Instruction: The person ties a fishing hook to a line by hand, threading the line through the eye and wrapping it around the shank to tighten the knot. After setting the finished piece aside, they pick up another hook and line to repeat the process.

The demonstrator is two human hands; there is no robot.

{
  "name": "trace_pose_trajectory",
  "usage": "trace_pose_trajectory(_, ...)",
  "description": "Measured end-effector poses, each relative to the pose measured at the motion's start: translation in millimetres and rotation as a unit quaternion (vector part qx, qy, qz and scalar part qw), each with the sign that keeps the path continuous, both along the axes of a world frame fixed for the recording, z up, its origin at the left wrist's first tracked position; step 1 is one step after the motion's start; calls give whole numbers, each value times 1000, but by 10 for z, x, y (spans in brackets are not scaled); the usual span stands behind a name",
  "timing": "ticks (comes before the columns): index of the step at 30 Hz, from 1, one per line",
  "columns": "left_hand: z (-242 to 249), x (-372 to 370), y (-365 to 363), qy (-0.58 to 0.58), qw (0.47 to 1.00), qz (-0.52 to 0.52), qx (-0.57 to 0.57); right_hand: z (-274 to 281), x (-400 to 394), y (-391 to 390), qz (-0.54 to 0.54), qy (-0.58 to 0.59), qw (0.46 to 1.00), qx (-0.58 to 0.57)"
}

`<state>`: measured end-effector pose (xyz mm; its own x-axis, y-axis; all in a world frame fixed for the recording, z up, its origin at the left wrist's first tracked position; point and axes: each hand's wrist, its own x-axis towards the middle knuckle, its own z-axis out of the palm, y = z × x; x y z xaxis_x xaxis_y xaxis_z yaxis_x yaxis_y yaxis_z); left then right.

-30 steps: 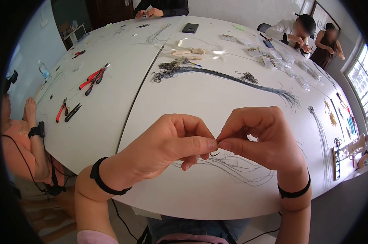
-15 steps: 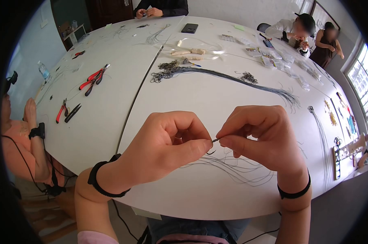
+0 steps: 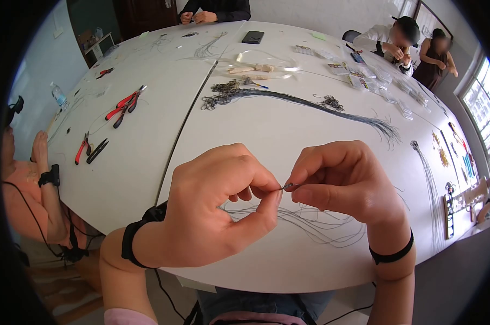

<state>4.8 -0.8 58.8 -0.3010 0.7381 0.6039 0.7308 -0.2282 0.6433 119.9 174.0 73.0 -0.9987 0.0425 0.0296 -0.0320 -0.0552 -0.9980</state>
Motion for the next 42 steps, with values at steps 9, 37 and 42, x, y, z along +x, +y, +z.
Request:
trace_pose_trajectory(9, -7, 5, 8, 57, 998, -4, 6, -25, -5, -6, -8, 12, 1000, 7)
trace_pose_trajectory(37, 21, -47, 13, -136, 987, -35, -80, 81, 14, -14, -37, -33, 998, 41)
trace_pose_trajectory(42, 95, -69, 47, -431, 878, -90, -185, 102, 17, -4, -65, -34, 995, 64)
